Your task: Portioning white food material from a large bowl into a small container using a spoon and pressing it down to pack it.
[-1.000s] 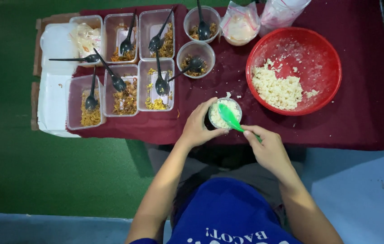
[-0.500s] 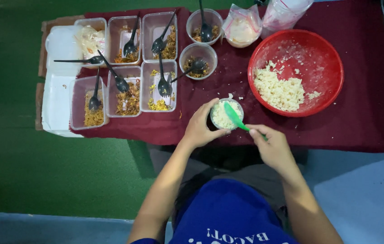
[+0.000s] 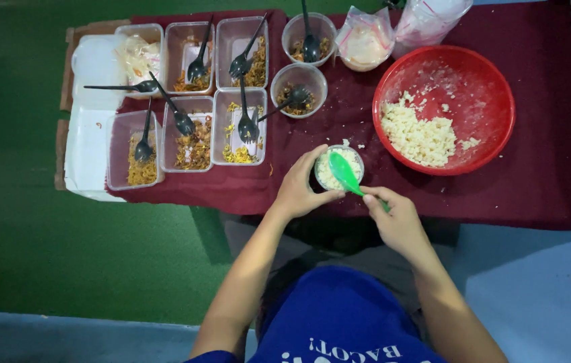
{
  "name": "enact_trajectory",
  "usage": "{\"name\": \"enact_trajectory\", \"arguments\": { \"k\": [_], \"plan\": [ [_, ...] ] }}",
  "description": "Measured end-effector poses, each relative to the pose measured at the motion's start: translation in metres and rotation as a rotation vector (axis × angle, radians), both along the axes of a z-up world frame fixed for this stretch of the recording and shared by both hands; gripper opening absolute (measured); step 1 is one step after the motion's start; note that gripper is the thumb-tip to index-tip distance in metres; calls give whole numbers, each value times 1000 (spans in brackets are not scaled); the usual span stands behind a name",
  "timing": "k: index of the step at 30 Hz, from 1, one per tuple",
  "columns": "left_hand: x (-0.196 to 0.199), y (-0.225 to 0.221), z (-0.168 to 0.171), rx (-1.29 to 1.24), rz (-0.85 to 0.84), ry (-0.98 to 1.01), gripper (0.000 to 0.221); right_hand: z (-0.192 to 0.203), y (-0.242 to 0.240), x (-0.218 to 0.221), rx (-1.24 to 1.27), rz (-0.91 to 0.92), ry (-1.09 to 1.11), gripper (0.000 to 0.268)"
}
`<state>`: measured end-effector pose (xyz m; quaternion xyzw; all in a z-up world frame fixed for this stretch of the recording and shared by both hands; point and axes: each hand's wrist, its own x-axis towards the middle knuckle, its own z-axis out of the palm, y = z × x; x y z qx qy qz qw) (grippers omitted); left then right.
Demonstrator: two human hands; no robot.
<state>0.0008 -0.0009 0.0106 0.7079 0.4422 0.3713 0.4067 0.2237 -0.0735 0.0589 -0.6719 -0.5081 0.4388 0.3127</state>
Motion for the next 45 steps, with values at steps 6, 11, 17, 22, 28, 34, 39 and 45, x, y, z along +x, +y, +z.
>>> {"name": "enact_trajectory", "arguments": {
  "k": [6,11,17,22,28,34,39,45],
  "plan": [
    [-1,0,1,-15,-4,19,104,-11,-4,5,107,10,-60,21],
    [0,1,-2,-26,-4,18,105,0,-3,0,102,42,-57,23],
    [0,0,3,-28,-9,49,106,7,0,8,132,3,-96,23],
    [-1,-1,2,-67,4,42,104,-14,2,10,38,30,42,24],
    [-1,-3,6,-42,-2,45,104,-5,1,19,47,12,-66,23],
    [-2,4,-18,7,-23,-97,94,-5,-3,10,246,203,-90,23],
    [-1,3,-16,76,-28,-35,98,12,-3,8,231,163,-136,22],
    [-1,1,-13,31,-5,-57,99,28,0,10,176,160,-98,22]
  ]
}}
